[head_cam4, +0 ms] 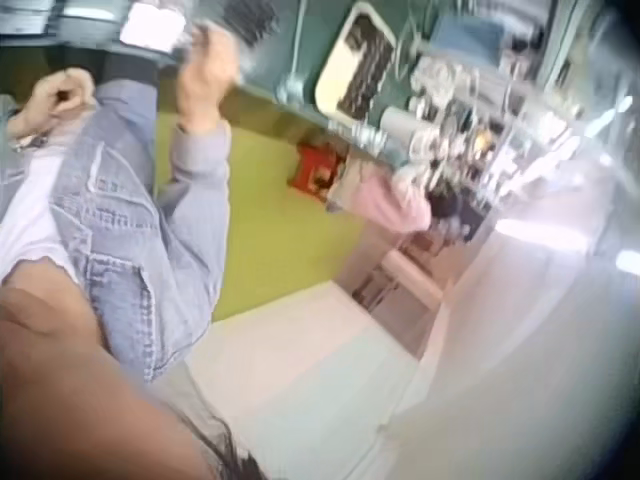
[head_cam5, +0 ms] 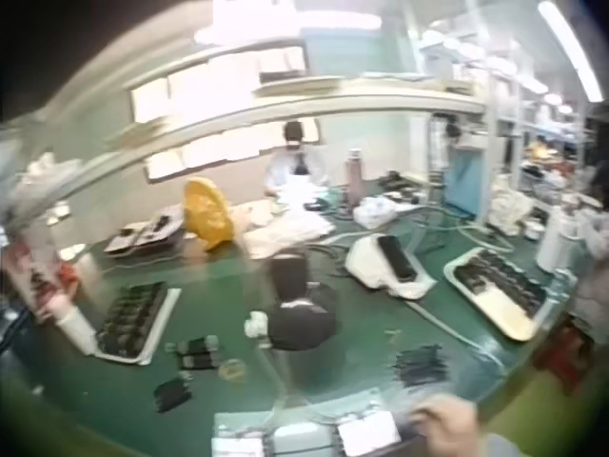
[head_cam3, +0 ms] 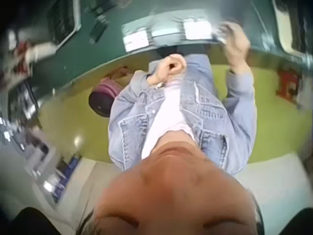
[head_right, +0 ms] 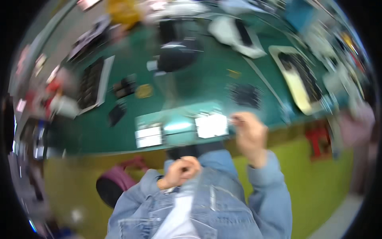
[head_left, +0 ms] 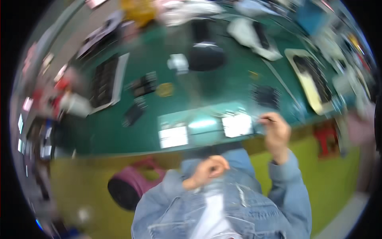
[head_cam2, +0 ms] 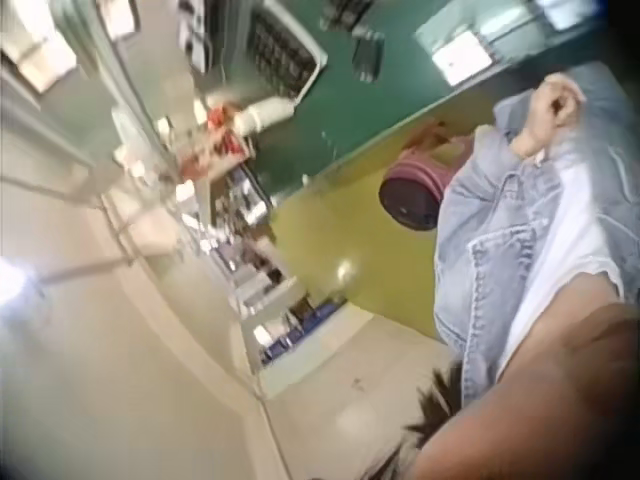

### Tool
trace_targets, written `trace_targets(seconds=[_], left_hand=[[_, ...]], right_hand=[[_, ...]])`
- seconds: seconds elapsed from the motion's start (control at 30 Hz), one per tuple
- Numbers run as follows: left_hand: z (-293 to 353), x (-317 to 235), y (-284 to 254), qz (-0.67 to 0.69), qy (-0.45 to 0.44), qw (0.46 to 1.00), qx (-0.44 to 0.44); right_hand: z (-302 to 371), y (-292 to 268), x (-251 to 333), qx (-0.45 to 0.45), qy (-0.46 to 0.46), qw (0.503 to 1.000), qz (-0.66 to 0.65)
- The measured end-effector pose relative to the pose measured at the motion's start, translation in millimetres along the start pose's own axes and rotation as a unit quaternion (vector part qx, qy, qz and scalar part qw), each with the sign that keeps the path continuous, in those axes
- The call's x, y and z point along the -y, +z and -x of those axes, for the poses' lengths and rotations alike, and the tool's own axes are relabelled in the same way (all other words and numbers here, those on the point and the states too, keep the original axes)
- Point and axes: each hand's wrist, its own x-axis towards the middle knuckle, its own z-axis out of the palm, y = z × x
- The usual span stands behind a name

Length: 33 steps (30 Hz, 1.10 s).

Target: Assembling small electronic components by connecting wire bundles at a factory workbench.

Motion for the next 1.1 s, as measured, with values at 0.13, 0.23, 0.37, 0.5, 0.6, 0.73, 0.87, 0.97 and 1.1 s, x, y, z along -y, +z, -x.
trace_targets(seconds=[0.13, 0.23, 0.37, 0.5, 0.6, 0.73, 0.87, 0.97, 1.1], left_hand=[[-6.3, 16.5, 9.0, -0.003, 0.011, 0.999, 0.049], [-7.6, 21.2, 16.6, -0.014, 0.021, 0.998, 0.065], [20.0, 22.3, 25.0, -0.035, 0.072, 0.997, -0.001], [15.3, 13.9, 15.0, -0.045, 0.056, 0.997, 0.009], [18.9, -14.6, 11.6, -0.079, 0.124, 0.988, -0.035], [24.4, -30.6, -28.3, -0.163, 0.294, 0.918, -0.211], [34.2, -68.2, -59.6, -0.175, 0.503, 0.789, -0.305], [28.0, -66.9, -79.0, -0.201, 0.522, 0.781, -0.278], [9.4, -56.9, -71.5, -0.184, 0.583, 0.737, -0.29]], right_hand=[[-4.8, -39.4, -91.8, -0.007, -0.147, 0.909, 0.391], [-0.4, -55.7, -76.1, 0.01, -0.125, 0.88, 0.458], [-14.5, -31.7, -63.8, 0.039, -0.214, 0.885, 0.412], [-14.7, -23.9, -65.7, 0.046, -0.194, 0.914, 0.353], [-15.2, -31.7, -92.7, 0.054, -0.149, 0.942, 0.295], [-44.5, -41.5, -64.1, 0.094, -0.003, 0.986, 0.139], [-88.5, -52.3, -62.5, 0.256, -0.074, 0.943, 0.198], [-142.3, -53.8, -98.9, 0.209, -0.029, 0.957, 0.199], [-219.1, -47.4, -185.9, -0.01, 0.003, 0.979, 0.204]])
